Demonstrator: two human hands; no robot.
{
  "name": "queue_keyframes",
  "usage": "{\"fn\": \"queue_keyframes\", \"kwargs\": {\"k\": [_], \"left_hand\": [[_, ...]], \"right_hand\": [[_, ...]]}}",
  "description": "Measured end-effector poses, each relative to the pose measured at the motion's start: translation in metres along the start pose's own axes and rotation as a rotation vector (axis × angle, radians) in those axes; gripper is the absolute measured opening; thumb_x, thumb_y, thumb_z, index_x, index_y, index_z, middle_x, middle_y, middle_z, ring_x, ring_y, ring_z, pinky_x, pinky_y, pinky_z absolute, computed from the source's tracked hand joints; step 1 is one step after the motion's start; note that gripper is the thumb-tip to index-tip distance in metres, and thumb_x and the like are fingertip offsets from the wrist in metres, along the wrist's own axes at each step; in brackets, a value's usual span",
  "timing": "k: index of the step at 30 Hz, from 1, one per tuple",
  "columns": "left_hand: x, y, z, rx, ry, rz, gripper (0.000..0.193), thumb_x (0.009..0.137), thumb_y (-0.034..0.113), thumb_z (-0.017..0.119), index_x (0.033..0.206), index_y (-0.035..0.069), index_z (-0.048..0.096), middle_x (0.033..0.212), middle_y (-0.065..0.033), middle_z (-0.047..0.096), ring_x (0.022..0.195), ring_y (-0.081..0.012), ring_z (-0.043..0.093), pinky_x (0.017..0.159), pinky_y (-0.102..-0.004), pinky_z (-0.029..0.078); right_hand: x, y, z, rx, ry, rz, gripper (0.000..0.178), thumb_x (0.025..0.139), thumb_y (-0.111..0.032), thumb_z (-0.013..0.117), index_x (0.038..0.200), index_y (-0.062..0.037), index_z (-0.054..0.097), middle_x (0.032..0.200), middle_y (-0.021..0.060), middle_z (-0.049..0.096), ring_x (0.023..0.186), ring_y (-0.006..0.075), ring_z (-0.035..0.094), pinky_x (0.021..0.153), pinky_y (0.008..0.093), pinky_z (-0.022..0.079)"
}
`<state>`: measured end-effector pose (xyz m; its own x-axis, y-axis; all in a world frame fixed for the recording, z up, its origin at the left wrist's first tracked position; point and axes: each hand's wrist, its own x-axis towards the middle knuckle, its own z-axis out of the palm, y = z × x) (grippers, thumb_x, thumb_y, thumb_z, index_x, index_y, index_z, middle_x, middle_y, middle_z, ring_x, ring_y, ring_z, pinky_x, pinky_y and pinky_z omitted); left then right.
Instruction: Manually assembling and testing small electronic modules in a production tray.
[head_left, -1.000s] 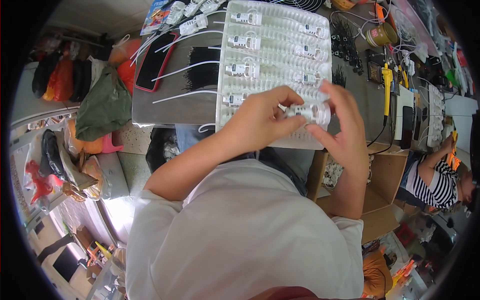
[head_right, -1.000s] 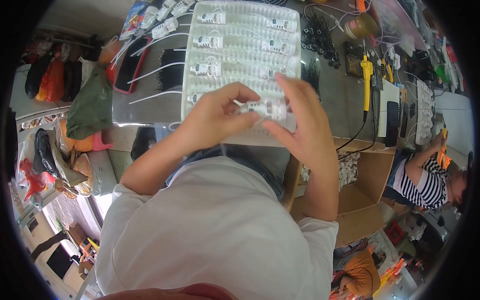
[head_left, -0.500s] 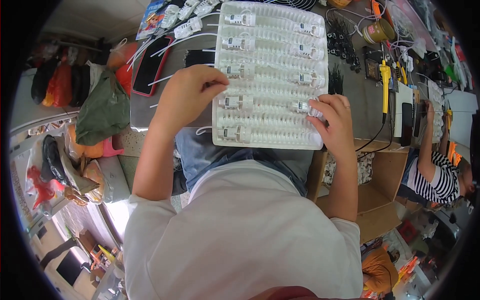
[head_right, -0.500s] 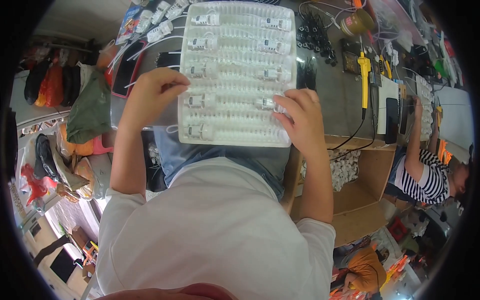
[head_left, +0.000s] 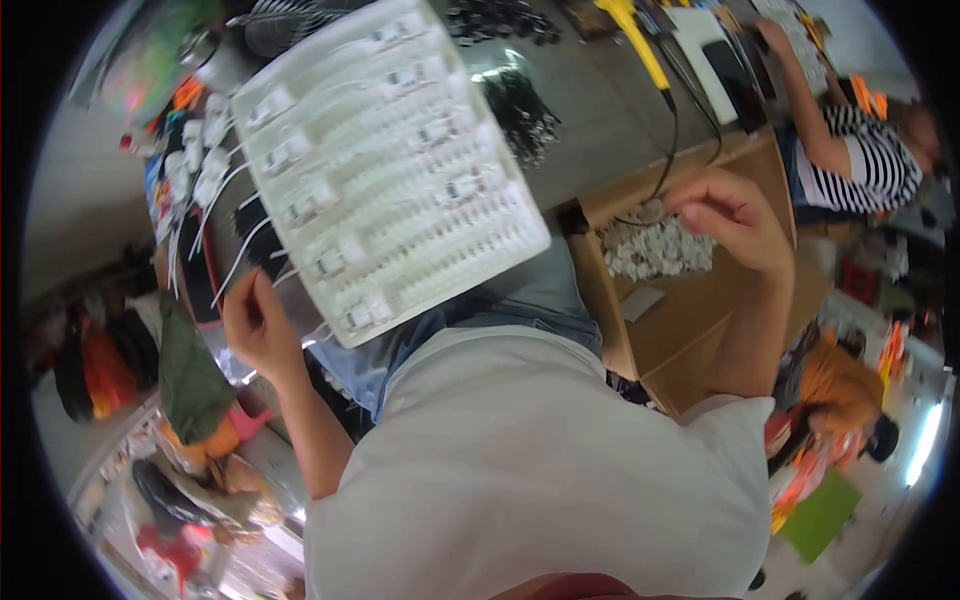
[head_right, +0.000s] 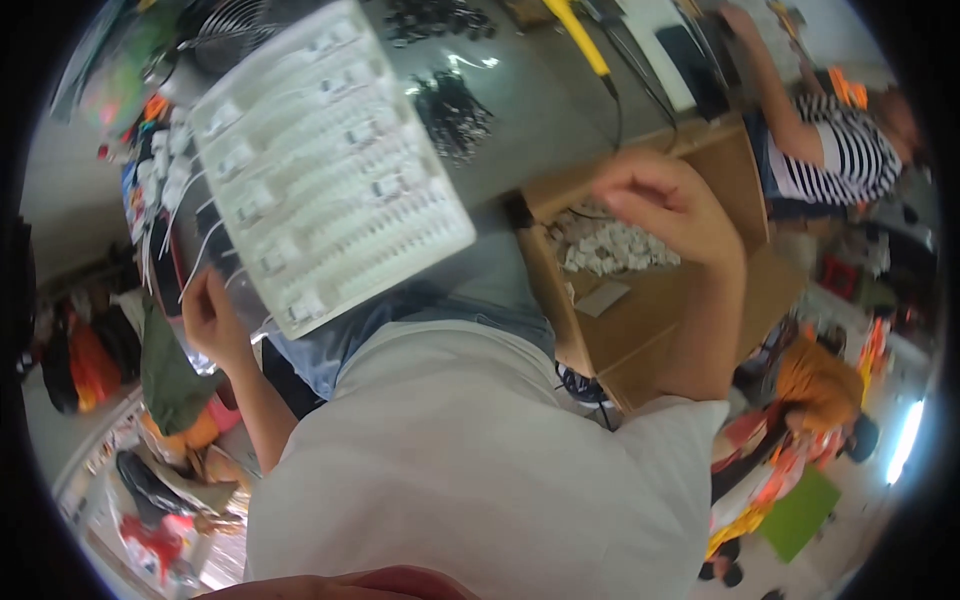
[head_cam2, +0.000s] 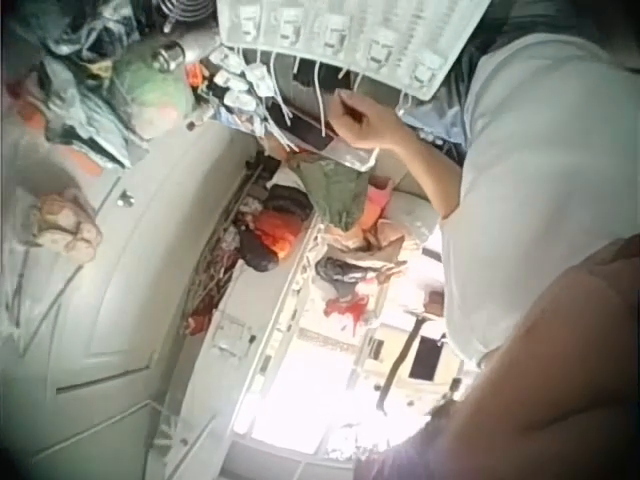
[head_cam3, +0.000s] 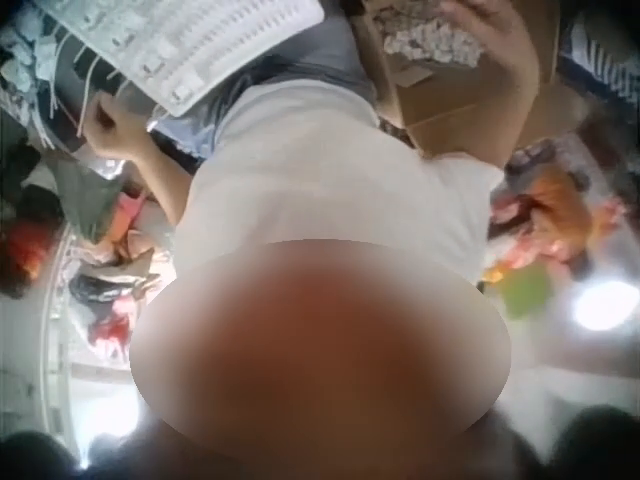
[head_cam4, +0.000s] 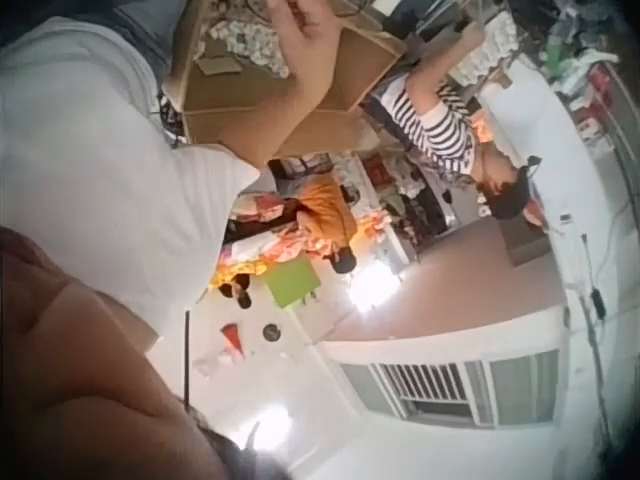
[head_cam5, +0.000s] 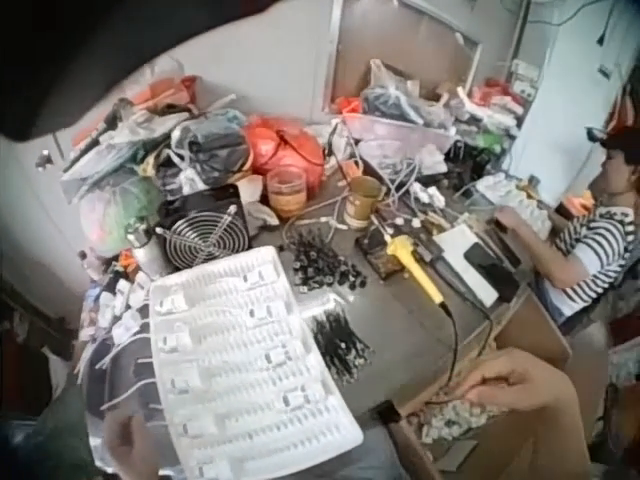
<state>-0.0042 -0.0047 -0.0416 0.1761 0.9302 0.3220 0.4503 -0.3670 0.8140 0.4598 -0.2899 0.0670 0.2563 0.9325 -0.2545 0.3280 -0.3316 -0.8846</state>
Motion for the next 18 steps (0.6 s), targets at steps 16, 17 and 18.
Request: {"fn": "queue_keyframes", "kwargs": {"k": [16,17,18], "left_hand": [[-0.024,-0.031,0.012,-0.118,0.221,-0.153,0.018,0.106,0.016,0.057,0.110,0.001,0.067,0.072,0.0074,0.047,0.060,-0.0008,0.037,0.052,-0.0189,0.027],[-0.023,-0.036,0.015,-0.107,0.229,-0.154,0.019,0.105,0.016,0.058,0.112,0.001,0.066,0.075,0.0070,0.051,0.062,-0.0010,0.039,0.053,-0.0188,0.029],[-0.021,-0.029,0.025,-0.121,0.232,-0.163,0.019,0.105,0.015,0.058,0.112,0.000,0.067,0.077,0.0069,0.053,0.063,-0.0009,0.040,0.054,-0.0189,0.030]], "right_hand": [[-0.044,0.486,0.149,-0.779,0.244,0.853,0.048,0.090,-0.013,0.059,0.135,0.0003,0.050,0.124,0.0347,0.057,0.109,0.0479,0.063,0.092,0.0515,0.054],[-0.048,0.493,0.141,-0.770,0.273,0.850,0.043,0.091,-0.013,0.058,0.131,-0.0009,0.053,0.123,0.0315,0.059,0.109,0.0461,0.064,0.092,0.0516,0.054],[-0.059,0.500,0.134,-0.759,0.306,0.854,0.038,0.092,-0.013,0.057,0.128,-0.0022,0.057,0.122,0.0283,0.062,0.108,0.0442,0.065,0.092,0.0516,0.054]]}}
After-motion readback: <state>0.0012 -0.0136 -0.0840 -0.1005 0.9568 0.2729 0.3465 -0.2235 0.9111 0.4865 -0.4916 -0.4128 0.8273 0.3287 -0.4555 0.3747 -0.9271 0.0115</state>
